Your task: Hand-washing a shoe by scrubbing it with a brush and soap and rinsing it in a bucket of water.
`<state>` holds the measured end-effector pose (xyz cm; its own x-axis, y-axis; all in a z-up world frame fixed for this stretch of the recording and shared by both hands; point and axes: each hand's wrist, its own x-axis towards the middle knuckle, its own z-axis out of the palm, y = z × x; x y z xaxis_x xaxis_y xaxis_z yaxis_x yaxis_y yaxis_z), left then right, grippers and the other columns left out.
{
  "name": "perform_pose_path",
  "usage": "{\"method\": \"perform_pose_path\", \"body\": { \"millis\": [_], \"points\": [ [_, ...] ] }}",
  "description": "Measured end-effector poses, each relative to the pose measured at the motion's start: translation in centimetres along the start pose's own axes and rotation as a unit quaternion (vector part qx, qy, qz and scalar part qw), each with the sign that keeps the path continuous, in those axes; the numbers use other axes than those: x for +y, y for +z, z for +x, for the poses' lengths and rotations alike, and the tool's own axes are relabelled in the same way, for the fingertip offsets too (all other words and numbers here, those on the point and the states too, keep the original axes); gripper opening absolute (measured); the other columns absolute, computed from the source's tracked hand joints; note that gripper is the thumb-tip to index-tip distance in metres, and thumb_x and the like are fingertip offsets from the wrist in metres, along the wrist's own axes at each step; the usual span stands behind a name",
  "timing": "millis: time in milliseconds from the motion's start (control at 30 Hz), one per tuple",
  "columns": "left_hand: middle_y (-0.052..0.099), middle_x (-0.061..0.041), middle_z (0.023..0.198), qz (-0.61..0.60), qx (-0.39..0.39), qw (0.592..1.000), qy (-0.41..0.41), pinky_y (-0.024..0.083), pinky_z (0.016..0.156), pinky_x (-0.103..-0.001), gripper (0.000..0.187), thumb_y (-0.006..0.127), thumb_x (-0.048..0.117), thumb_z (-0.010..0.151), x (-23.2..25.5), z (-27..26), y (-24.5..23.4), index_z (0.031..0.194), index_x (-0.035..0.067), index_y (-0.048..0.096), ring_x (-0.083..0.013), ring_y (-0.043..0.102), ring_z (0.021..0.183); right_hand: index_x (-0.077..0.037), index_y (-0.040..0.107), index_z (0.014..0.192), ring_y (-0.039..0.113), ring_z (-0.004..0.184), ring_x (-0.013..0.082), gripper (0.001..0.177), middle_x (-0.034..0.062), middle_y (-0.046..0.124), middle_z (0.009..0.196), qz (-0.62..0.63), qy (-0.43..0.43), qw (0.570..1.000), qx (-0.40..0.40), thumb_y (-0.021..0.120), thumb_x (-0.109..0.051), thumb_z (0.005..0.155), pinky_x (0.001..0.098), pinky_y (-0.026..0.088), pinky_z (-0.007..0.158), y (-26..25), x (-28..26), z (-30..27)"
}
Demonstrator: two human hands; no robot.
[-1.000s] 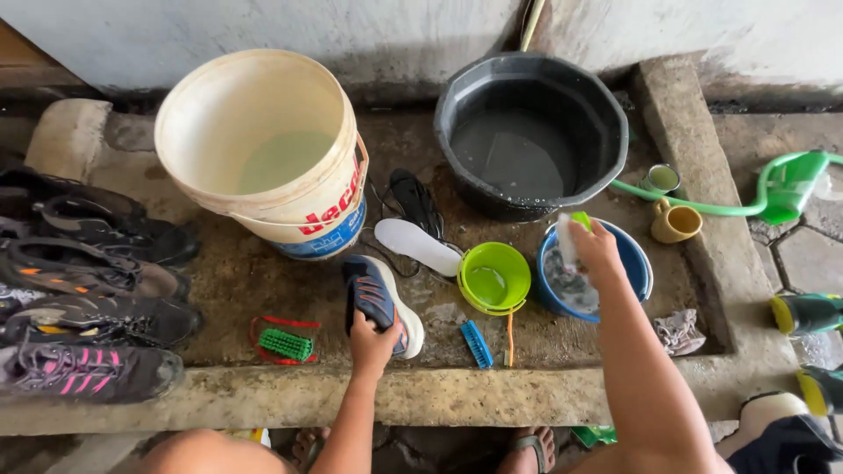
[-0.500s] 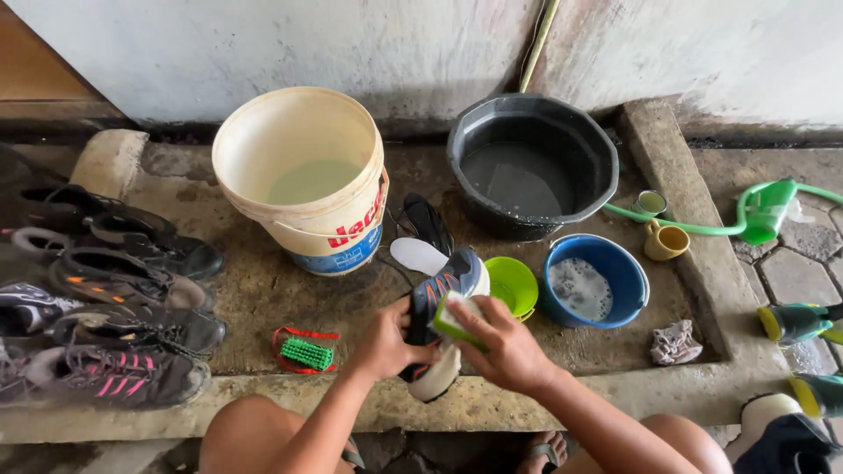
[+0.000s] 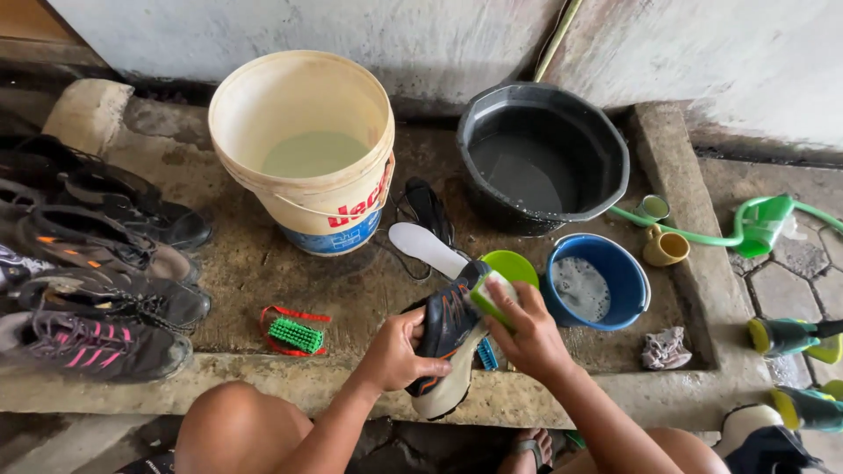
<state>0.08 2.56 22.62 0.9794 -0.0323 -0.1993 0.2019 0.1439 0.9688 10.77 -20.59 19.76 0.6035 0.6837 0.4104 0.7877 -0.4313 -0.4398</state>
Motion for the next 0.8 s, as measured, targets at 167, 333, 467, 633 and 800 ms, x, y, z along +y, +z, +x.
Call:
{"method": "perform_pose_path", "body": {
  "millis": [167, 333, 467, 633, 800],
  "points": [
    [0.079, -0.007, 0.103, -0.02, 0.016, 1.0, 0.018, 0.06, 0.078, -0.032, 0.06, 0.088, -0.003, 0.059, -0.4, 0.1, -0.7, 0.115, 0.003, 0.071, -0.0146, 0.073, 0.094, -0.018, 0.049, 0.148, 0.059, 0.1, 0.0328, 0.059, 0.0281, 0.054, 0.126, 0.057, -0.133, 0.988, -0.048, 0.072, -0.025, 0.095, 0.0465, 0.059, 0.082, -0.2, -4.4, 0.1],
    [0.079, -0.009, 0.106, -0.044, 0.01, 0.999, 0.005, 0.061, 0.086, -0.032, 0.068, 0.091, 0.002, 0.059, -0.8, 0.4, -0.7, 0.123, 0.0, 0.069, -0.0147, 0.072, 0.094, -0.016, 0.053, 0.145, 0.058, 0.11, 0.0379, 0.057, 0.0259, 0.055, 0.13, 0.06, -0.049, 0.994, -0.076, 0.071, -0.019, 0.091, 0.0473, 0.061, 0.087, -1.4, 0.8, 0.9],
    [0.081, -0.009, 0.102, -0.049, 0.007, 0.999, 0.019, 0.061, 0.081, -0.03, 0.057, 0.09, 0.0, 0.063, -0.8, 0.5, -0.7, 0.117, 0.004, 0.072, -0.0145, 0.075, 0.09, -0.015, 0.047, 0.149, 0.055, 0.114, 0.0433, 0.055, 0.0317, 0.052, 0.133, 0.115, -0.091, 0.987, -0.065, 0.066, -0.021, 0.097, 0.0594, 0.054, 0.093, 0.2, -2.9, 0.7],
    [0.081, -0.01, 0.103, -0.029, 0.01, 1.0, -0.004, 0.061, 0.08, -0.03, 0.059, 0.088, 0.001, 0.061, -0.8, 0.5, -0.9, 0.117, 0.002, 0.07, -0.015, 0.075, 0.091, -0.014, 0.058, 0.141, 0.059, 0.116, 0.0397, 0.055, 0.0249, 0.057, 0.133, 0.096, -0.06, 0.987, -0.116, 0.074, -0.02, 0.089, 0.0533, 0.056, 0.093, -1.9, 0.4, 1.5],
    [0.078, -0.012, 0.087, -0.061, 0.031, 0.997, -0.046, 0.065, 0.07, -0.031, 0.068, 0.094, -0.006, 0.055, -0.9, 1.2, -1.1, 0.119, 0.005, 0.074, -0.0183, 0.075, 0.082, -0.016, 0.068, 0.135, 0.064, 0.104, 0.0465, 0.053, 0.0232, 0.062, 0.126, 0.109, -0.064, 0.992, -0.019, 0.077, -0.023, 0.083, 0.0533, 0.056, 0.081, 0.2, -0.5, 1.5]
  ]
}}
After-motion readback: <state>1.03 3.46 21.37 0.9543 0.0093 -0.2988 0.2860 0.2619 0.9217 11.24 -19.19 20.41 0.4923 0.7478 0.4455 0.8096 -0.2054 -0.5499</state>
